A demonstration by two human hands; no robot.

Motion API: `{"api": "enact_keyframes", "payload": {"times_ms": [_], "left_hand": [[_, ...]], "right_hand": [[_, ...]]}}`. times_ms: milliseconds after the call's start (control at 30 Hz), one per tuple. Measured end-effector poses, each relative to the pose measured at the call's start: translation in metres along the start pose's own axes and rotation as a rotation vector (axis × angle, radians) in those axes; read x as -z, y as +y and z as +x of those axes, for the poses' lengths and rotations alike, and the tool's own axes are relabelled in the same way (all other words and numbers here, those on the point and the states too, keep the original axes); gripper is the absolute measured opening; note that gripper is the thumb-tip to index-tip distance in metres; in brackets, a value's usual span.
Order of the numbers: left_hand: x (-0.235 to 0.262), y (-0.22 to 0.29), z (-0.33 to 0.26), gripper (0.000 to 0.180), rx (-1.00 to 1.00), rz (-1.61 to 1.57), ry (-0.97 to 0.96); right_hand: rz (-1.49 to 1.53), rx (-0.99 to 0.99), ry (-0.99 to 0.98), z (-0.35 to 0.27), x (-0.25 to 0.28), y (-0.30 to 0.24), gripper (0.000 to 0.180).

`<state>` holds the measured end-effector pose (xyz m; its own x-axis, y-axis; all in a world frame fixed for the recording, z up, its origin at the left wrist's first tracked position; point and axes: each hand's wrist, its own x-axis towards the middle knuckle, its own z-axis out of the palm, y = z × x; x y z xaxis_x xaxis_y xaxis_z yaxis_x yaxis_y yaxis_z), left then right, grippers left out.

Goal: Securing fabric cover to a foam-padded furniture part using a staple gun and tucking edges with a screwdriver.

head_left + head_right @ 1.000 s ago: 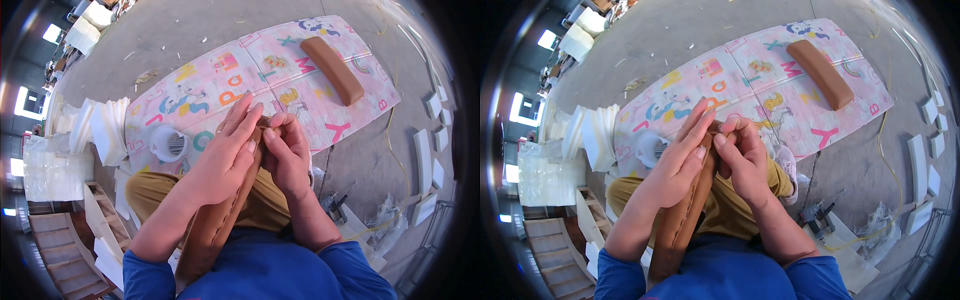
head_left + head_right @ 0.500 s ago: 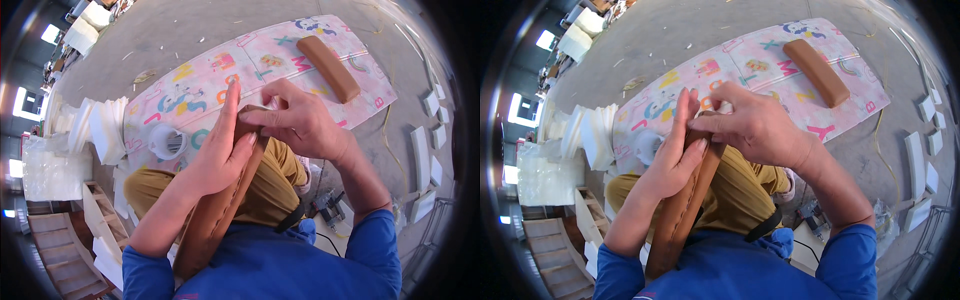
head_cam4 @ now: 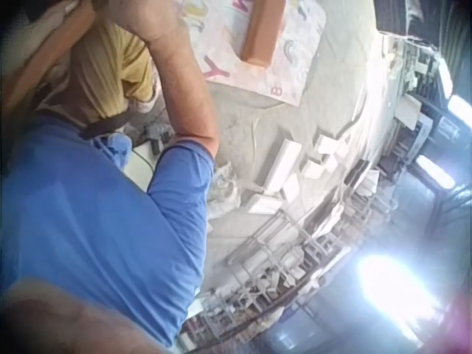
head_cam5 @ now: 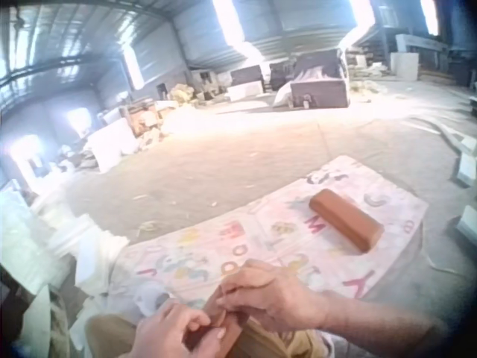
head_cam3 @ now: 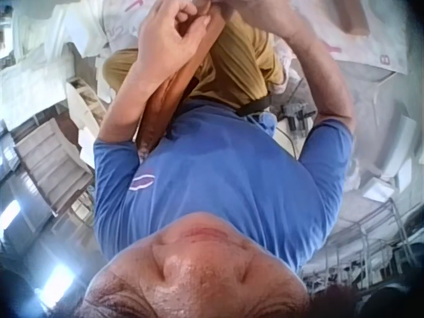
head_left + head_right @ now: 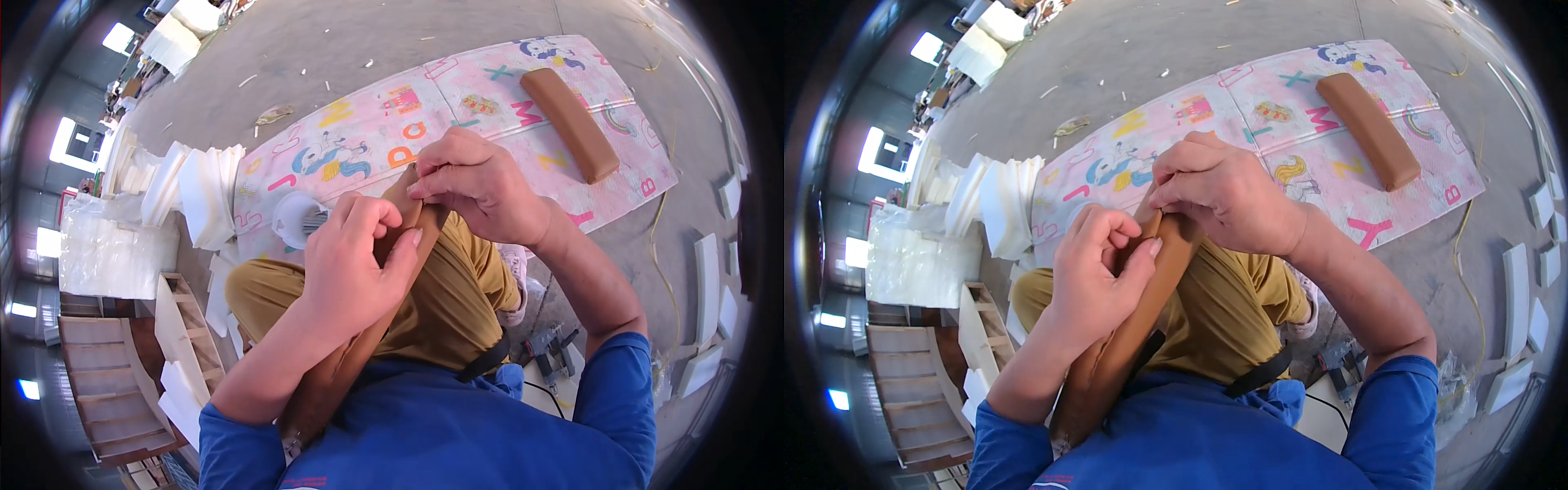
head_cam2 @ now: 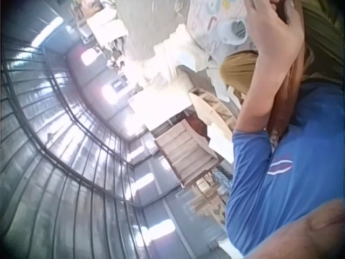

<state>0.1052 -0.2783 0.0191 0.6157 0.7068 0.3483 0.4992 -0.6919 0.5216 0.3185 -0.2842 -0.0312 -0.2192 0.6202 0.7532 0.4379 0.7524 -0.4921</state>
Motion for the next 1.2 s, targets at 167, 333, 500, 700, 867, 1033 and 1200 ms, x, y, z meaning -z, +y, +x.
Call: {"api": "enact_keyframes", "payload": {"times_ms": [167, 333, 500, 700, 867, 1033, 1200], "left_hand": [[-0.002, 0.01, 0.006, 0.021, 0.031, 0.133, 0.014], [-0.01, 0.004, 0.006, 0.019, -0.081, 0.247, 0.08], [-0.011, 0.004, 0.012, 0.024, -0.153, 0.292, 0.103], [-0.023, 0.01, 0.007, 0.023, -0.132, 0.153, 0.092], [-0.027, 0.011, 0.006, 0.023, -0.105, 0.201, 0.084], [-0.024, 0.011, 0.008, 0.024, -0.088, 0.215, 0.078], [-0.028, 0.008, 0.007, 0.025, -0.138, 0.206, 0.079]], "right_hand": [[0.014, 0.022, -0.021, 0.004, 0.003, 0.0, 0.03], [-0.001, 0.096, -0.066, 0.012, 0.007, 0.0, 0.021], [0.003, 0.093, -0.062, 0.014, 0.005, 0.005, 0.017], [0.092, 0.04, -0.053, -0.002, 0.009, 0.012, 0.021], [0.098, 0.083, -0.091, 0.004, 0.018, 0.012, 0.023], [0.264, 0.045, -0.172, 0.005, 0.011, 0.018, 0.02], [0.322, 0.034, -0.06, -0.006, 0.001, 0.024, 0.01]]}}
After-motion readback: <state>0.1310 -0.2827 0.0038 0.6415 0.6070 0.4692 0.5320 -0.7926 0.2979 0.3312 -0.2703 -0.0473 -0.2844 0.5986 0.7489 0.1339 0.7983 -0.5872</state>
